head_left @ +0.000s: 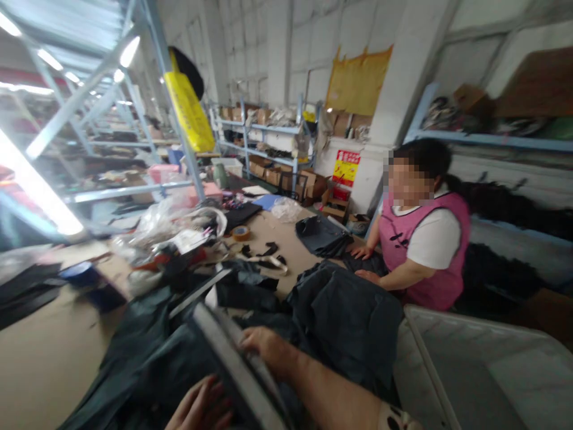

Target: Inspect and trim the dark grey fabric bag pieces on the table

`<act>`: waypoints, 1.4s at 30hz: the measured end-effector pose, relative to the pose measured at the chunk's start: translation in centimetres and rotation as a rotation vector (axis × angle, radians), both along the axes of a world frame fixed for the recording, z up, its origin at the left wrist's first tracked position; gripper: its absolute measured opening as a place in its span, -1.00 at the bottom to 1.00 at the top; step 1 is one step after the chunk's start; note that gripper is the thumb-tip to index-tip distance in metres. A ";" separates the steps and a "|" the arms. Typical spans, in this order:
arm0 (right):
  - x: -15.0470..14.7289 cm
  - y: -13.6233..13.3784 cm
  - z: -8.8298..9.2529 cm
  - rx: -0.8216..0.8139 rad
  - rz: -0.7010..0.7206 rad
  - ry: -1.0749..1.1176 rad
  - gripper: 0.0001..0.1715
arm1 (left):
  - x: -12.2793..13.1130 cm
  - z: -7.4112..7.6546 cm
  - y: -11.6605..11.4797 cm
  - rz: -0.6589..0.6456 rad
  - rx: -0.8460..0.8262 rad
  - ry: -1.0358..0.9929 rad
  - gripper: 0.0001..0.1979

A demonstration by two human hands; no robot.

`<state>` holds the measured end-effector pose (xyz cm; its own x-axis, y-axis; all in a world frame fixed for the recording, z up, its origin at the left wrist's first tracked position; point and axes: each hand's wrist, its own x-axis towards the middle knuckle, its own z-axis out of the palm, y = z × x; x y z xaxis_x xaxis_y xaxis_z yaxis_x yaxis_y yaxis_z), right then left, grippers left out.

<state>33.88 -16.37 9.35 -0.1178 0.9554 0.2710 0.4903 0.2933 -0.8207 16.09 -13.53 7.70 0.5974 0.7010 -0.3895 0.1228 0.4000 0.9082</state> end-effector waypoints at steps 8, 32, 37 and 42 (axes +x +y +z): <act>-1.0 -2.1 -0.2 -0.307 0.044 0.374 -0.72 | -0.4 5.8 -1.6 0.319 -0.250 -0.279 -0.56; -3.4 -2.5 4.5 -0.322 -0.091 -0.067 -0.66 | 1.2 6.6 -3.1 0.364 0.340 -0.104 -0.82; -1.5 -1.6 4.2 -0.489 -0.059 0.533 -0.72 | -0.2 7.5 -3.3 0.295 -0.017 -0.301 -0.71; -0.7 -2.6 5.2 -0.511 0.084 0.632 -0.84 | -1.3 10.4 -5.7 0.024 -0.372 -0.491 -0.69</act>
<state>33.14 -18.95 14.56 -0.1649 0.9739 -0.1562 -0.1170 -0.1766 -0.9773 14.75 -19.24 18.09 0.7551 0.5861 -0.2937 -0.2872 0.6986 0.6554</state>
